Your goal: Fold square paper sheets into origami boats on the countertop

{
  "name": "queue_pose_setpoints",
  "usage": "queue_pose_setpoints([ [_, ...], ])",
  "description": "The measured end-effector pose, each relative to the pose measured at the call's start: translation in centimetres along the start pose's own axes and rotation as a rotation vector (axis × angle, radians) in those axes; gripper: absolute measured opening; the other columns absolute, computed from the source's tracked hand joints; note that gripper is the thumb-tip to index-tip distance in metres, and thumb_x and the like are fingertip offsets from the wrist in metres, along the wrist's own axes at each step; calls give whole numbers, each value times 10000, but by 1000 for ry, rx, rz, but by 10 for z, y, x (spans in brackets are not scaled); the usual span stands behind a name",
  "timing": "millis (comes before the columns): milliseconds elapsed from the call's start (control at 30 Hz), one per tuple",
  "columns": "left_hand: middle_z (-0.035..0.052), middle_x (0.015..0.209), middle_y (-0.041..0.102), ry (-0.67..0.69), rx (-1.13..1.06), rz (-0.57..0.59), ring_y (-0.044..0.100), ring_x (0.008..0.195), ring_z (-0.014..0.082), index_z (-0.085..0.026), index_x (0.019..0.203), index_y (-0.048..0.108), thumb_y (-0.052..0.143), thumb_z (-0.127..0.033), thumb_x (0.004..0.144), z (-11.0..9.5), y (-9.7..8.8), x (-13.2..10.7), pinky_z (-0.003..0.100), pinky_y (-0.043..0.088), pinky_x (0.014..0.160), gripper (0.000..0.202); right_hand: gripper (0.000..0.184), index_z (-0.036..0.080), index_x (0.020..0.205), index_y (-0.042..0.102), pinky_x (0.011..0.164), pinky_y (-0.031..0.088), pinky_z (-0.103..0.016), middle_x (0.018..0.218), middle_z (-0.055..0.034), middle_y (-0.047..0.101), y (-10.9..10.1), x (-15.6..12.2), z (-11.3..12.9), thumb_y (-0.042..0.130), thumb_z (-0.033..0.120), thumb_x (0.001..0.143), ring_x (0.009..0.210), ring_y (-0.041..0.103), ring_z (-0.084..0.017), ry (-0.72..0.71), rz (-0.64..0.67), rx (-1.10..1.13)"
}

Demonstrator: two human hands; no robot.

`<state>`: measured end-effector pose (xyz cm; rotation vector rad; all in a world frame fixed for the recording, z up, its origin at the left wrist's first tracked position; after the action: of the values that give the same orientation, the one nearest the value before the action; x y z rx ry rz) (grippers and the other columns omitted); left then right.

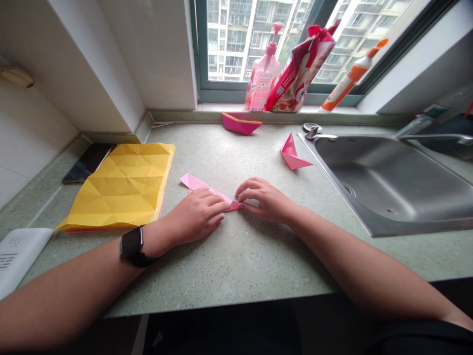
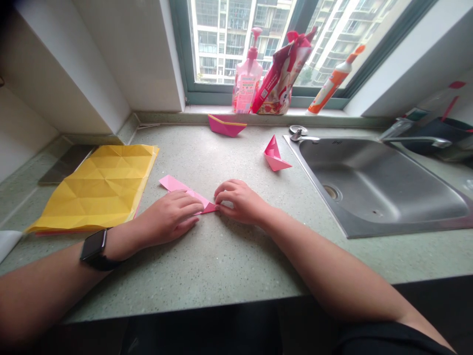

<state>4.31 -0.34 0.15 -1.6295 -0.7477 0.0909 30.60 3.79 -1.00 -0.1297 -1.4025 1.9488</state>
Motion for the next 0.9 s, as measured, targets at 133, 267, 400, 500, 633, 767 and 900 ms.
queue_pose_setpoints([
  [133, 111, 1322, 778, 20, 7, 41, 690, 1198, 290, -235, 1463, 705, 618, -228, 1109, 1, -1, 0, 499, 554, 1089, 365, 81, 264, 978, 788, 1004, 542, -444, 1112, -54, 812, 3, 1, 1, 747, 257, 1048, 1054, 715, -235, 15, -21, 4],
  [267, 113, 1279, 770, 18, 40, 65, 670, 1189, 299, -236, 1466, 713, 625, -244, 1106, 0, 0, 1, 510, 545, 1088, 370, 67, 255, 970, 778, 1003, 532, -443, 1100, -53, 806, 4, 1, 2, 761, 254, 1034, 1046, 708, -237, 19, -45, -3],
  [400, 121, 1252, 763, 19, 50, 57, 657, 1168, 305, -220, 1437, 735, 613, -262, 1116, -1, 1, 1, 518, 548, 1078, 347, 65, 261, 963, 780, 1001, 528, -440, 1100, -49, 801, 4, 1, 1, 775, 263, 1028, 1050, 698, -236, 37, -33, -14],
  [500, 123, 1233, 758, 20, 62, 59, 653, 1150, 304, -222, 1425, 743, 602, -275, 1124, -1, 1, 1, 514, 551, 1063, 337, 75, 271, 952, 782, 1001, 528, -441, 1099, -48, 797, 4, 1, 1, 780, 277, 1027, 1050, 690, -238, 52, -26, -23],
  [633, 127, 1230, 745, 26, 95, 82, 644, 1146, 306, -216, 1417, 743, 613, -303, 1121, -2, 1, 2, 505, 544, 1058, 336, 85, 268, 944, 776, 999, 530, -444, 1095, -51, 790, 4, 1, 1, 774, 279, 1028, 1042, 691, -239, 46, -37, -37],
  [767, 132, 1234, 731, 27, 113, 95, 630, 1152, 311, -216, 1422, 738, 620, -324, 1118, -2, 1, 1, 501, 533, 1063, 344, 72, 270, 946, 770, 994, 532, -450, 1101, -56, 784, 5, 1, 2, 780, 279, 1017, 1042, 692, -245, 49, -33, -53],
  [900, 133, 1219, 724, 20, 111, 99, 619, 1145, 317, -222, 1404, 748, 616, -334, 1120, -2, 1, 2, 507, 526, 1061, 332, 22, 275, 996, 758, 990, 540, -453, 1096, -57, 782, 3, 1, -1, 773, 273, 1012, 1053, 696, -254, 55, -39, -62],
])
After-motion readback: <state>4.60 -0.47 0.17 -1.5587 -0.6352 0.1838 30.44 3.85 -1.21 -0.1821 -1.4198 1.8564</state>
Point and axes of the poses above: each hand's wrist, its own x-axis towards the middle knuckle, its own y-axis out of the palm, z = x × y, the point moved 2 cm from there along x, towards the middle knuckle
